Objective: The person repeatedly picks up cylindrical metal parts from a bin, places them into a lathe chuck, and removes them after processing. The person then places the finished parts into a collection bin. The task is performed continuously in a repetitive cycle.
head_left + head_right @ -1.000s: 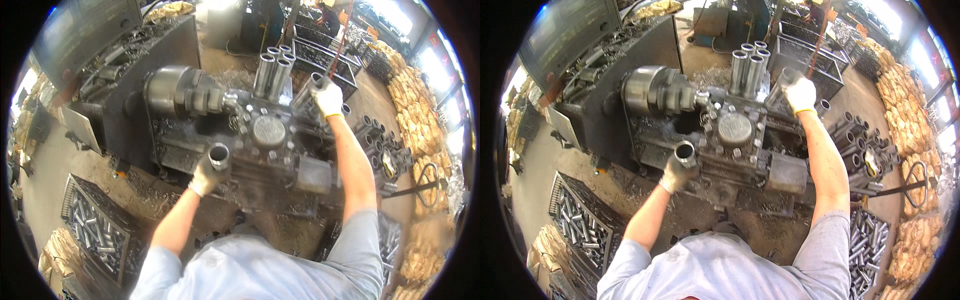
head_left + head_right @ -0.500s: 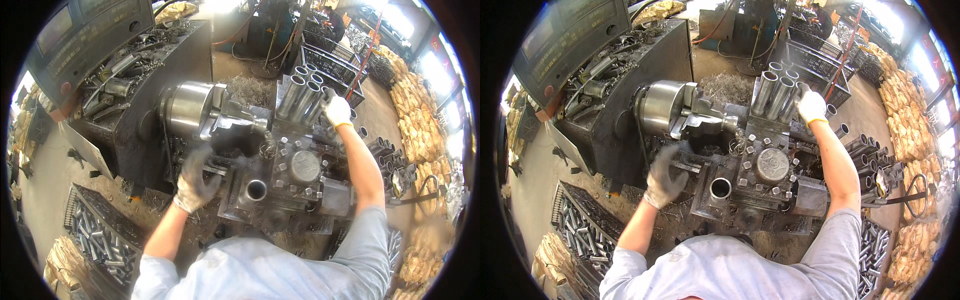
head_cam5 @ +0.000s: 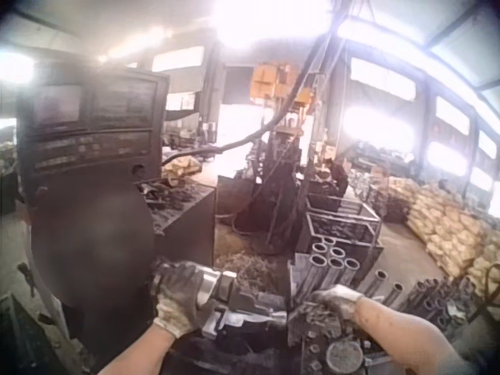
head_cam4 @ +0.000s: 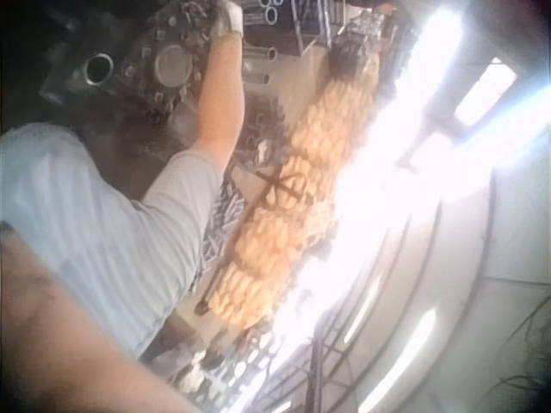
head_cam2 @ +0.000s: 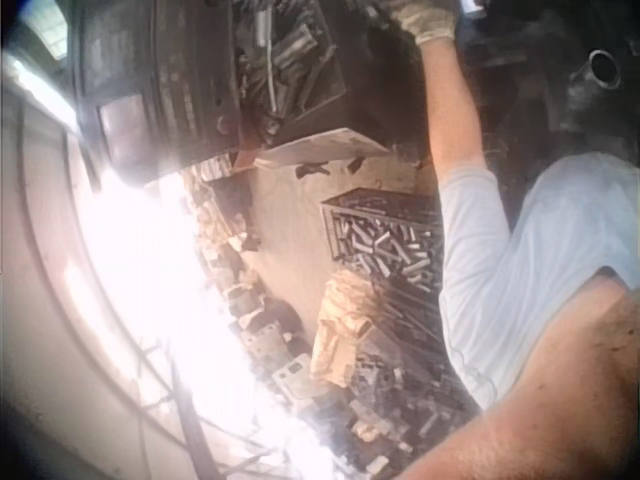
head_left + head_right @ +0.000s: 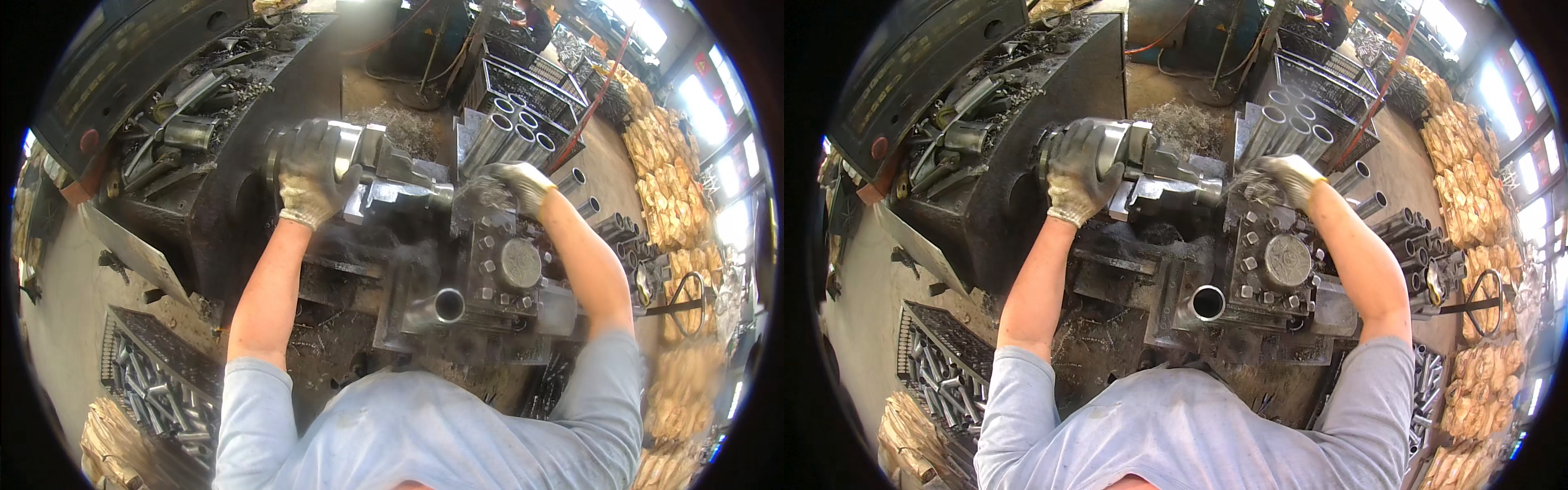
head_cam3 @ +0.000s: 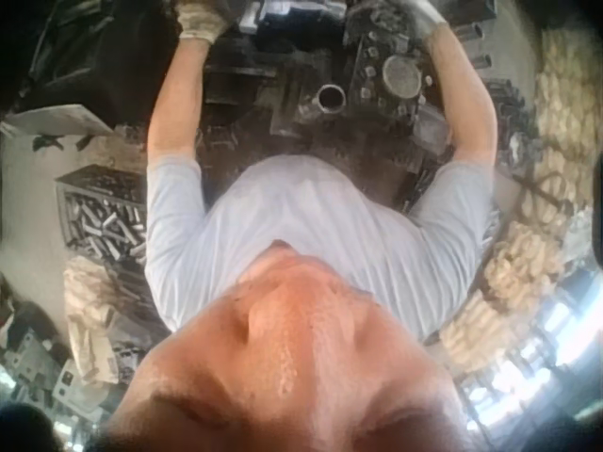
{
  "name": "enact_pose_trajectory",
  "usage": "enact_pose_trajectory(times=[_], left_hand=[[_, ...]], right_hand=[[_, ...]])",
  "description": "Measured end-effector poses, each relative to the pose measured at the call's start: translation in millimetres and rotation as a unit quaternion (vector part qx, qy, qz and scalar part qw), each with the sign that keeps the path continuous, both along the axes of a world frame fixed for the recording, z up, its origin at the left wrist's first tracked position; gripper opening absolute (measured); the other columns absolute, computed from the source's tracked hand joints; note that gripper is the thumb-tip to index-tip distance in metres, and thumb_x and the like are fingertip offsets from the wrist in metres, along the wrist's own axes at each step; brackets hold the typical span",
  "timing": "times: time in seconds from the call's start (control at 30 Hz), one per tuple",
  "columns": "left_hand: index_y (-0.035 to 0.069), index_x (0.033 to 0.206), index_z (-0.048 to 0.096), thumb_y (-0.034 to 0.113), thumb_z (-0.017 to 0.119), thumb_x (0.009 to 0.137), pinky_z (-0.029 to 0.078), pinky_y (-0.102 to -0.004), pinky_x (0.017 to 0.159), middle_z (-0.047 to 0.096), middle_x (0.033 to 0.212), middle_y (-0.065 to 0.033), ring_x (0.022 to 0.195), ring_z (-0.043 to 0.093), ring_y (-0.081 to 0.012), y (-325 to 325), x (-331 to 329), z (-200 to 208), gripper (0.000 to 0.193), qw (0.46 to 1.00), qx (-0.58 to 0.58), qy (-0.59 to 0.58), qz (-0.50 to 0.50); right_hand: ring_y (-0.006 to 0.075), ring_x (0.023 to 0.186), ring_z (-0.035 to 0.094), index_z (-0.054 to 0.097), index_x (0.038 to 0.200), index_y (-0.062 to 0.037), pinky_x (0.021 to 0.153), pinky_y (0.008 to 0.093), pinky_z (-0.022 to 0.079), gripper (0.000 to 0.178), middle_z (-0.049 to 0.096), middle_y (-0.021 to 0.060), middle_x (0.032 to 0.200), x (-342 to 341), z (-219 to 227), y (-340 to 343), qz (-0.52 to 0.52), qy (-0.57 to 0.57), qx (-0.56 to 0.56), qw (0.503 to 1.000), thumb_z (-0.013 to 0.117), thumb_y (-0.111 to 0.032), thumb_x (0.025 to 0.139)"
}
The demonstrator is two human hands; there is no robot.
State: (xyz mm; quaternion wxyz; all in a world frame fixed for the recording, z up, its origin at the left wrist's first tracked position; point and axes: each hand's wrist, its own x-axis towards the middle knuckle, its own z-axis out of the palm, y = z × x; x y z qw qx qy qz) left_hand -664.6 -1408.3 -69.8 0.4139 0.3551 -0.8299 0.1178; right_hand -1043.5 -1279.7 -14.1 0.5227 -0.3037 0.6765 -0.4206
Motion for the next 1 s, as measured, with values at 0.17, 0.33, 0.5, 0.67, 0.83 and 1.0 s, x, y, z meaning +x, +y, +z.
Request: enact_pose_trajectory(times=[0.17, 0.33, 0.5, 0.67, 0.83, 1.0], left_hand=[[0.007, 0.132, 0.064, 0.035, 0.078, 0.081, 0.038, -0.0569, 0.121, 0.062, 0.141, -0.0194, 0.137, 0.056, -0.042, 3, -2, 1, 0.06, 1.0, -0.011, 0.007, 0.008], [0.007, 0.133, 0.064, 0.034, 0.077, 0.083, 0.041, -0.0559, 0.119, 0.063, 0.141, -0.0206, 0.137, 0.057, -0.0417, 6, -4, 6, 0.059, 1.0, -0.003, 0.01, 0.011], [0.009, 0.135, 0.064, 0.031, 0.078, 0.08, 0.039, -0.056, 0.121, 0.063, 0.144, -0.0171, 0.137, 0.057, -0.0407, 6, -5, 4, 0.061, 1.0, -0.002, -0.009, 0.027], [0.01, 0.138, 0.063, 0.033, 0.078, 0.08, 0.038, -0.0577, 0.121, 0.062, 0.145, -0.0177, 0.138, 0.056, -0.0421, 3, -6, 2, 0.064, 1.0, -0.007, -0.005, 0.02], [0.009, 0.136, 0.062, 0.035, 0.077, 0.081, 0.039, -0.0587, 0.12, 0.061, 0.143, -0.0194, 0.136, 0.056, -0.0422, 3, -4, 2, 0.063, 1.0, 0.004, -0.013, 0.024], [0.008, 0.132, 0.062, 0.036, 0.08, 0.078, 0.038, -0.0582, 0.12, 0.061, 0.14, -0.0194, 0.136, 0.055, -0.0418, 2, -1, -3, 0.064, 1.0, 0.01, 0.021, -0.001]], right_hand=[[0.0171, 0.079, 0.076, 0.069, 0.128, 0.0032, 0.069, 0.0328, 0.064, 0.042, 0.08, 0.0086, 0.098, 42, 70, -17, -0.159, 0.27, -0.561, 0.766, 0.079, -0.018, 0.093], [0.0392, 0.096, 0.076, 0.079, 0.117, -0.0074, 0.09, 0.0477, 0.06, 0.044, 0.077, 0.0239, 0.114, 73, 70, -80, 0.236, 0.672, -0.106, 0.694, 0.071, -0.038, 0.087], [0.0339, 0.097, 0.075, 0.071, 0.122, 0.0072, 0.088, 0.044, 0.058, 0.067, 0.077, 0.0254, 0.108, 52, -22, -80, 0.542, 0.467, -0.019, 0.698, 0.082, -0.043, 0.079], [0.0247, 0.09, 0.078, 0.076, 0.108, 0.0, 0.082, 0.0347, 0.069, 0.04, 0.078, 0.0229, 0.106, -2, -64, -116, 0.574, 0.128, 0.199, 0.784, 0.083, -0.036, 0.091], [0.0171, 0.066, 0.065, 0.078, 0.09, 0.001, 0.062, 0.034, 0.053, 0.028, 0.075, 0.01, 0.081, -4, -76, -107, 0.574, 0.209, 0.018, 0.792, 0.08, -0.027, 0.092], [0.0317, 0.085, 0.077, 0.075, 0.105, -0.001, 0.082, 0.0461, 0.061, 0.054, 0.078, 0.0223, 0.096, 10, -22, -44, 0.454, 0.586, -0.012, 0.671, 0.085, -0.043, 0.071]])
